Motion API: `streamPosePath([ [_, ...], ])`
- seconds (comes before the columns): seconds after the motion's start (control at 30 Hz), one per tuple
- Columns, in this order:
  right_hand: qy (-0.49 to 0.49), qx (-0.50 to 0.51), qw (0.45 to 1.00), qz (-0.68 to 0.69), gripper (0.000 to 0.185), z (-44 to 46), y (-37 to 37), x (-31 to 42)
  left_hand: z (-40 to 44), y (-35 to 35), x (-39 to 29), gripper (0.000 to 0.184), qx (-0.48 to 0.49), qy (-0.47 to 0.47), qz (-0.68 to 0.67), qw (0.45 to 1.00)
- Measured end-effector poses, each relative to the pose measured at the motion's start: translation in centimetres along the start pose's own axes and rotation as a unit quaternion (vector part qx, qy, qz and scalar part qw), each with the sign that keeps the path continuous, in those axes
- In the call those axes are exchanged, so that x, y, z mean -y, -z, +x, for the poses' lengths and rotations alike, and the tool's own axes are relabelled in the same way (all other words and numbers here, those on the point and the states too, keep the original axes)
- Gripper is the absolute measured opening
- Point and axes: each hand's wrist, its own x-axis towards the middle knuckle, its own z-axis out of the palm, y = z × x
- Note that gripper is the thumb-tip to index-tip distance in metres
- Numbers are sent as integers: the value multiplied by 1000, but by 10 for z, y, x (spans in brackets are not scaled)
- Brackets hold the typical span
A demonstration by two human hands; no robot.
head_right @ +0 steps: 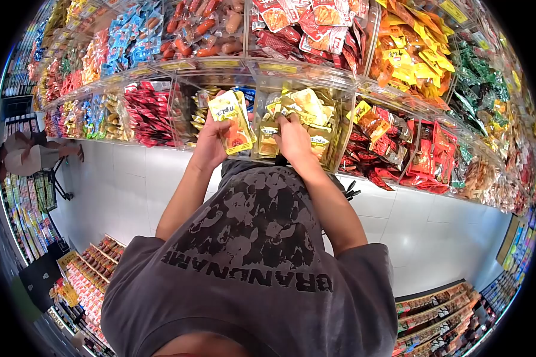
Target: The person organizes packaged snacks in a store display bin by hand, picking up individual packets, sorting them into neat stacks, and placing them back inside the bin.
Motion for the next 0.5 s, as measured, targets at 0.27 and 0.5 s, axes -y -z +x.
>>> streamPosePath([
  [0.27,35,-33,997,62,33,-6,-10,-14,4,1,2,77,-21,4,33,999],
  [0.5,-5,-66,978,199,24,-4,4,-19,5,3,1,77,-29,2,39,999],
])
